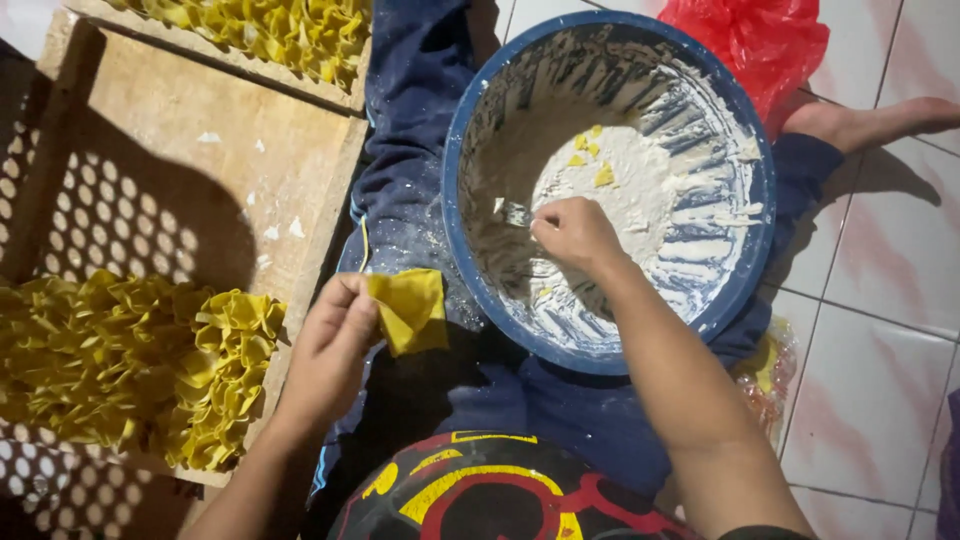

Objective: Assembling wontons by placing filling on yellow wrappers and folding them into shape.

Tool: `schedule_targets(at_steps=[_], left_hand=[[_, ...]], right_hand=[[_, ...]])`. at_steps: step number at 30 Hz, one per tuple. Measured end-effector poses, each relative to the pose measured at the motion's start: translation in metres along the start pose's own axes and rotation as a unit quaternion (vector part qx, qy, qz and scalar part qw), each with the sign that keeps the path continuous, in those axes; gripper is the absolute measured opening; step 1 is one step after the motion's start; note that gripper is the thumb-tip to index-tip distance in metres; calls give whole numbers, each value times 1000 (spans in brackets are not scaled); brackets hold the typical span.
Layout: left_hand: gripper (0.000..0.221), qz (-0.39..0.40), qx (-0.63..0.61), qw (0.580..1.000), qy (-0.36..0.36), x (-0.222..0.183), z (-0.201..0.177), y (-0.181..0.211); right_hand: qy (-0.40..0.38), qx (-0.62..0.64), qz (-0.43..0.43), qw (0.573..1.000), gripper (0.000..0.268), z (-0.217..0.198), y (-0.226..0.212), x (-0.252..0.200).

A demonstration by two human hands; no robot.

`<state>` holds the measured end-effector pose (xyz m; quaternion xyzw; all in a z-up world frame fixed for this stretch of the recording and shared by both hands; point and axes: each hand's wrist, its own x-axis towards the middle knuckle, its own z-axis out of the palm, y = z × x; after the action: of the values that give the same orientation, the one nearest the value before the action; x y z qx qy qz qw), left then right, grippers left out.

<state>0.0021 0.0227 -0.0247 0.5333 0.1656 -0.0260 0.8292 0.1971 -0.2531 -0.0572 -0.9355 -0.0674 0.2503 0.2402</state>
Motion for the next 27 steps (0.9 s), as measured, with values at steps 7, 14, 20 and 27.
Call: schedule_targets(at_steps=[7, 14, 20, 27], left_hand=[[32, -52, -223, 973, 30, 21, 16, 26], [32, -107, -245, 959, 96, 43, 8, -13], [36, -151, -305, 932, 128, 43, 53, 39], [29, -174, -299, 927, 144, 73, 67, 31]], right_hand=[[41, -138, 43, 989, 29, -9, 9, -4], [-8, -211, 9, 977, 31, 18, 1, 9], [-16, -40, -9, 999, 26, 20, 2, 6], [90, 156, -104, 978, 14, 23, 47, 21]])
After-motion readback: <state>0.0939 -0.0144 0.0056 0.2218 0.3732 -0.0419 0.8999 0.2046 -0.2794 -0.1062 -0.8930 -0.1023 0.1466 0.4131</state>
